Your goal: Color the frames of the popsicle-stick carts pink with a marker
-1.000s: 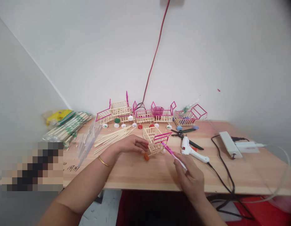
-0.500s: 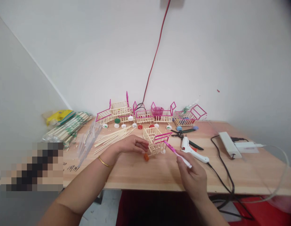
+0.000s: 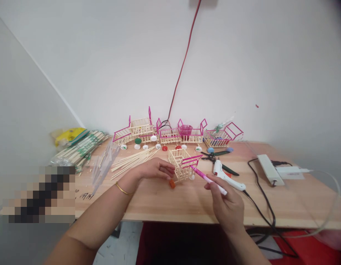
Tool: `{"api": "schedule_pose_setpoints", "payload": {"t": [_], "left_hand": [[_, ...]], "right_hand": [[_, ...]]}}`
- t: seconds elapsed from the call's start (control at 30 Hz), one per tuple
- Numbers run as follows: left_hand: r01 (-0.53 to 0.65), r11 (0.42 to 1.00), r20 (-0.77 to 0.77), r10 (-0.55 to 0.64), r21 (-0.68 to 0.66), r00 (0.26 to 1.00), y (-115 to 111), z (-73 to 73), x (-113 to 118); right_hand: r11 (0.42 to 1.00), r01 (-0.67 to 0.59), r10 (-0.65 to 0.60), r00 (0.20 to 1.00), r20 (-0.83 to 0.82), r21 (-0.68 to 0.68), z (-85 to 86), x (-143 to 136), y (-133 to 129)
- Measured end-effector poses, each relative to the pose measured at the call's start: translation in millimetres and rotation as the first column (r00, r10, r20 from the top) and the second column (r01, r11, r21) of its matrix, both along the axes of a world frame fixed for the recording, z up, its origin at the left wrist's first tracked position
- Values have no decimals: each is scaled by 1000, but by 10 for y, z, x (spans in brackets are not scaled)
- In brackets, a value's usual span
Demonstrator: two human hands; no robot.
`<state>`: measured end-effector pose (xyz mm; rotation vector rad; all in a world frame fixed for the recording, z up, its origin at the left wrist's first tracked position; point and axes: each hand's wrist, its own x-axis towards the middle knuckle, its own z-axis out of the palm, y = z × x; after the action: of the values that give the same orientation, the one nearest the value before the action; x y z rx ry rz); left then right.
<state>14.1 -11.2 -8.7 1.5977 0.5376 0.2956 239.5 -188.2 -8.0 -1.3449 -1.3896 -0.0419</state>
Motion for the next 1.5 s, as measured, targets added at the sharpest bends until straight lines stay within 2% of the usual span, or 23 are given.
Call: {"api": "schedule_pose_setpoints", "payload": {"t": [0.13,0.4,0.6,0.77,0.97,1.13,1.33,1.5], "left_hand": [[12,1000,18,-13,20,1000,12,-27,5],[28,998,-2,-28,47,1000,-6,-4,8],[22,998,13,-22,55,1000,4,-21,10],[35,997,20,-36,68,999,16,-41,5],[25,998,38,-27,66,999,10,-49,-3],[41,997,27,-43,70,999,2,-39,-6],[25,998,19,-27,62,999,22,-68,-6],[24,998,2,-24,52,1000,24,-55,-2]], "right_hand": [[996,-94,94,991,92,-7,14,-52,8],[981,-194,186,963,193,21,39,-187,9],[988,-155,147,970,194,24,44,-162,3],[987,-162,160,974,159,-6,64,-184,-11],[995,-88,92,991,97,-44,77,-160,-4],[992,-122,127,985,117,-43,86,-155,8],[996,-87,88,991,99,-14,85,-123,-1],[990,-140,135,986,100,36,111,-148,5]]}}
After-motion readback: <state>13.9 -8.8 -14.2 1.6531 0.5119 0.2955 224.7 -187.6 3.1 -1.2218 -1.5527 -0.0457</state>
